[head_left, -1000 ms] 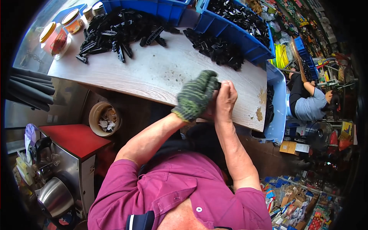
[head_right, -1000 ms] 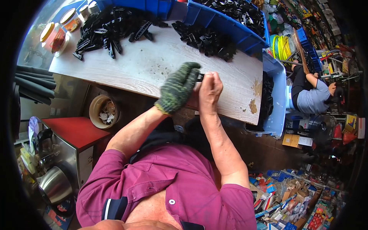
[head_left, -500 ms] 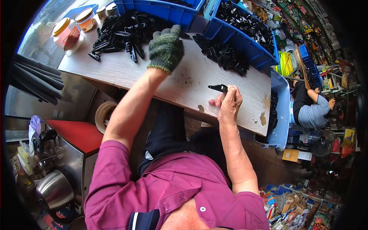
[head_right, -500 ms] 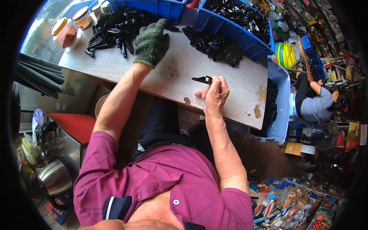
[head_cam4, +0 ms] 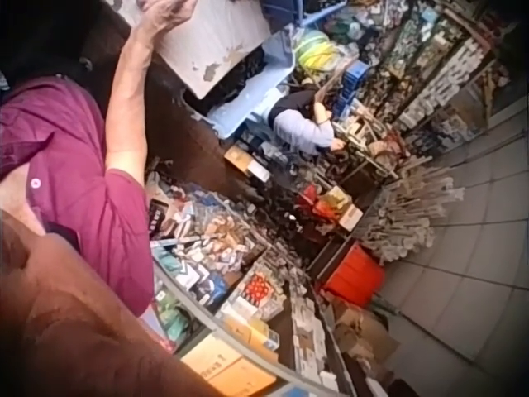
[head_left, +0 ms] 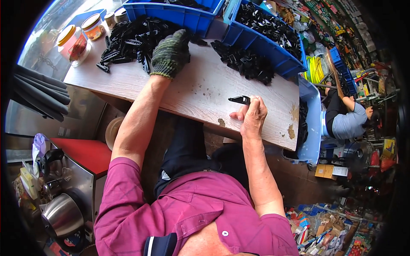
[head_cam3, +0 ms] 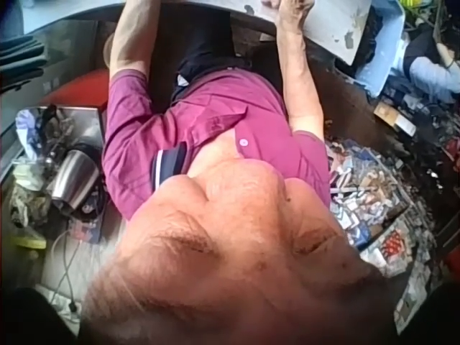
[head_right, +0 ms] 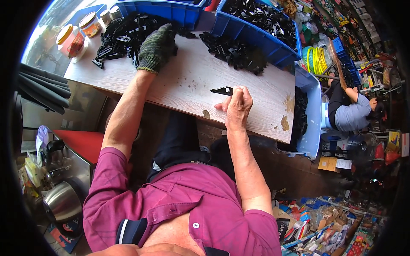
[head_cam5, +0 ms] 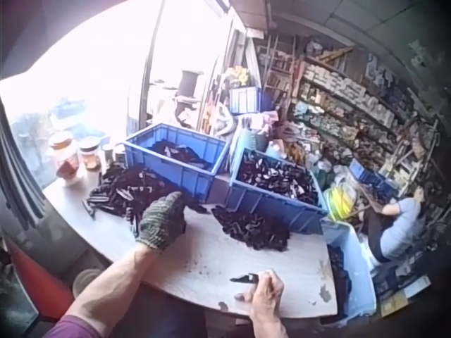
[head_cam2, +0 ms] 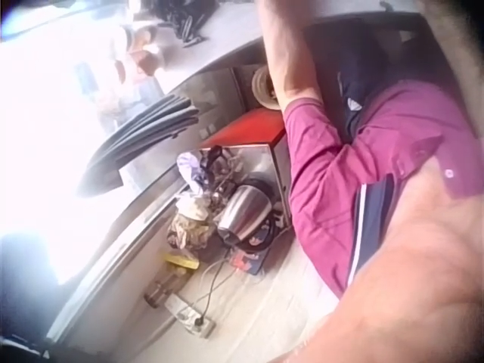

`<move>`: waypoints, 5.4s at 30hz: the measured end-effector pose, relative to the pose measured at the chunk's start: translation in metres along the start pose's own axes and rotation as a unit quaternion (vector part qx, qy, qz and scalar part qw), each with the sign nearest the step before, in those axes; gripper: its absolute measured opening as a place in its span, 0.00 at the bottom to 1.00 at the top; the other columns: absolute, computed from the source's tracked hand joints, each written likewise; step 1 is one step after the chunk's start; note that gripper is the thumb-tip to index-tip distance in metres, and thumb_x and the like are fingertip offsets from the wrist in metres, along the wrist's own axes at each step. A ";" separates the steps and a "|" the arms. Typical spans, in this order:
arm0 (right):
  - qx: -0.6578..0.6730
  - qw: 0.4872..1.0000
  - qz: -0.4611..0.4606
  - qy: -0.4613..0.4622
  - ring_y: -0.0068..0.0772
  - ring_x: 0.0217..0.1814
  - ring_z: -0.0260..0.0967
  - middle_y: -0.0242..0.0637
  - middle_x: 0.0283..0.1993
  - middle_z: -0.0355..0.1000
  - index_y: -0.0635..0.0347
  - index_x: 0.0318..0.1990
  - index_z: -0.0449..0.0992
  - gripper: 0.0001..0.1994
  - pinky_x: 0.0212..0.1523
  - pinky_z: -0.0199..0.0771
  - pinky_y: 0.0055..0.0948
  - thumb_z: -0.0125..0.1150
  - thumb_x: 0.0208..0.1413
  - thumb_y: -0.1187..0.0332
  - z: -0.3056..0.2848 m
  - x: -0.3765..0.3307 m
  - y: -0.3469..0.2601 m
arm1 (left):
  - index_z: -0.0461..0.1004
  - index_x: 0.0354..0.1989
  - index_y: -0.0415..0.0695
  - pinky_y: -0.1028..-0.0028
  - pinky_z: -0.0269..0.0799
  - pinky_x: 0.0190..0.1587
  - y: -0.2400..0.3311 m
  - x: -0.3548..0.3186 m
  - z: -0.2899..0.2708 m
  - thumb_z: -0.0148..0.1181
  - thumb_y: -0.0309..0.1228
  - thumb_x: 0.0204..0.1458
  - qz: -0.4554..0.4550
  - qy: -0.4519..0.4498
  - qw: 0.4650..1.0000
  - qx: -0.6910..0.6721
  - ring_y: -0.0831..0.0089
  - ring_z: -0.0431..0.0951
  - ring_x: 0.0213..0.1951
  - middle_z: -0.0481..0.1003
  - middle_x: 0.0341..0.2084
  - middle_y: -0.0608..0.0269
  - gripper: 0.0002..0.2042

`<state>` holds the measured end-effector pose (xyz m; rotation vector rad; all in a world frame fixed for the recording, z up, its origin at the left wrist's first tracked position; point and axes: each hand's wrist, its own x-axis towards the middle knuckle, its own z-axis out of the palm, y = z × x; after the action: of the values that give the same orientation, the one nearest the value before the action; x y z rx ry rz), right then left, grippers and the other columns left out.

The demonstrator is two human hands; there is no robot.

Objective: The recorder is assembling and sorting small black plastic hardware components on a wooden workbench.

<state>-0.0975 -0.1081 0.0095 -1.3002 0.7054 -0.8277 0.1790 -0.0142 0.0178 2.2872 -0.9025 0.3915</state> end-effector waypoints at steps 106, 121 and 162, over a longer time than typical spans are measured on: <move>0.023 1.000 0.014 -0.008 0.20 0.12 0.46 0.24 0.12 0.45 0.52 0.23 0.62 0.20 0.18 0.76 0.36 0.44 0.66 0.52 -0.007 0.006 -0.009 | 0.78 0.44 0.46 0.58 0.76 0.39 0.088 -0.113 -0.003 0.61 0.37 0.58 0.149 -0.099 0.923 -0.341 0.51 0.80 0.38 0.80 0.35 0.52 0.11; -0.018 0.999 -0.020 0.043 0.19 0.13 0.55 0.27 0.16 0.58 0.58 0.27 0.65 0.13 0.15 0.66 0.25 0.48 0.65 0.65 0.007 -0.001 -0.015 | 0.77 0.48 0.42 0.62 0.75 0.43 0.110 -0.124 0.022 0.54 0.35 0.62 0.055 -0.172 0.893 -0.412 0.56 0.80 0.42 0.79 0.40 0.51 0.12; -0.278 0.934 0.137 0.178 0.22 0.12 0.57 0.35 0.27 0.70 0.64 0.44 0.77 0.20 0.12 0.71 0.31 0.73 0.50 0.58 -0.042 0.123 -0.026 | 0.78 0.50 0.50 0.58 0.77 0.43 0.015 -0.039 0.013 0.59 0.41 0.58 0.048 -0.075 0.989 -0.116 0.54 0.82 0.41 0.81 0.38 0.51 0.15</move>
<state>-0.0700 -0.2360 0.0303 -1.5138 1.4558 -0.6592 0.1412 -0.0118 -0.0042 2.0851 -1.0776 0.1482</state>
